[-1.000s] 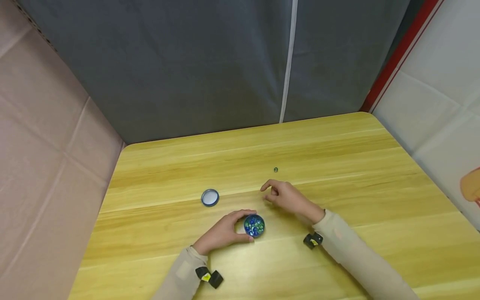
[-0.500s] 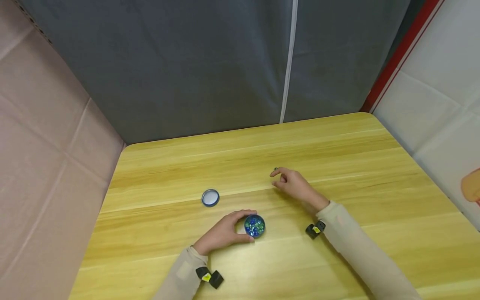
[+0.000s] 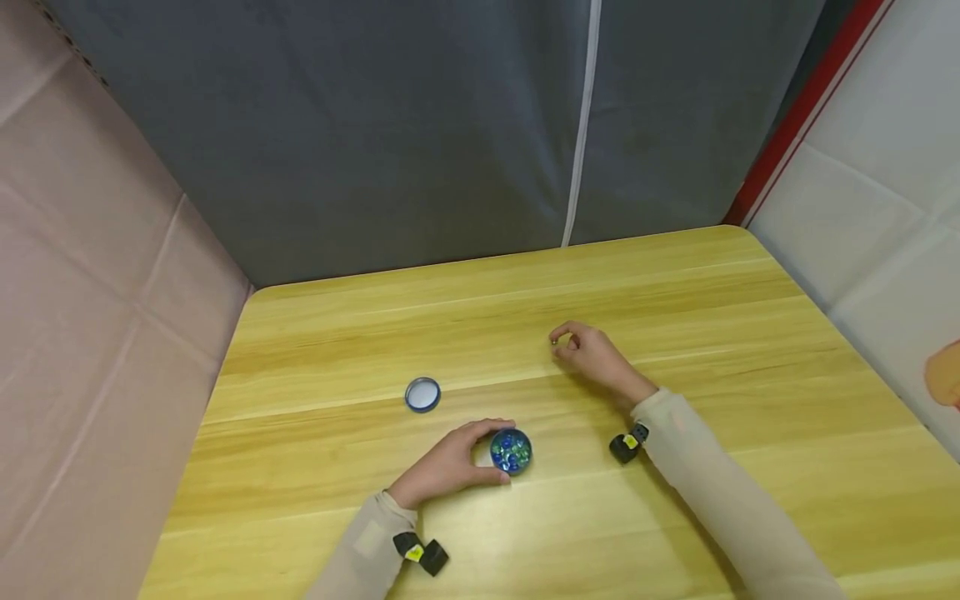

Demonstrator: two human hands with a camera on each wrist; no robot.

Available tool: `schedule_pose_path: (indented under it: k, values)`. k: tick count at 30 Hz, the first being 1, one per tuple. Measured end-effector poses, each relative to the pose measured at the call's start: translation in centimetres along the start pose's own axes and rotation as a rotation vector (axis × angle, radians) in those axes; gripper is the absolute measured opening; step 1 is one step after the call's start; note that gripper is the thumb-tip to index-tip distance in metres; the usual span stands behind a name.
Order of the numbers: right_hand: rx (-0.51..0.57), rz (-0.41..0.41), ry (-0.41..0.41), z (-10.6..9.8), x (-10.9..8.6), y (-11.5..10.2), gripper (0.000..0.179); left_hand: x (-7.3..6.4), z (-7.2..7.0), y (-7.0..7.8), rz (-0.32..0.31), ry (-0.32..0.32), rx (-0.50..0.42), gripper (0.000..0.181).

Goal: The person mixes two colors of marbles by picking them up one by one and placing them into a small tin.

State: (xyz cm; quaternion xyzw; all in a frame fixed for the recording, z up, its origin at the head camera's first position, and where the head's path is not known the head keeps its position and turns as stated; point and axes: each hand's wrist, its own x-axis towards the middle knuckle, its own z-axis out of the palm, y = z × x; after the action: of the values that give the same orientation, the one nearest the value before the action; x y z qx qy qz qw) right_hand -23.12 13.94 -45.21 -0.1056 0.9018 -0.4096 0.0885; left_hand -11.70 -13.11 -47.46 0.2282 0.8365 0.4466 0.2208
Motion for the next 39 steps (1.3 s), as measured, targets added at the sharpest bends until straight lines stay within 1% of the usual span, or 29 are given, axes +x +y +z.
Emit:
schedule_pose_path:
  k: [11,19,23,30,39]
  values:
    - [0.013,0.026,-0.001,0.0,0.9,0.7,0.028,0.0,0.0,0.0,0.001,0.001,0.003,0.069]
    - [0.022,0.068,-0.003,0.2,1.2,1.1,0.029,-0.2,0.2,0.0,-0.005,-0.004,0.006,0.07]
    - [0.001,0.072,-0.011,0.1,1.2,1.2,0.029,-0.2,0.2,0.1,-0.003,-0.005,0.007,0.07]
    - [-0.029,0.12,-0.034,0.0,1.2,1.0,0.029,-0.3,0.2,0.3,-0.014,-0.009,-0.015,0.068]
    - [-0.092,0.1,-0.03,0.2,0.8,0.6,0.027,-0.2,0.2,0.2,-0.019,-0.008,-0.008,0.069]
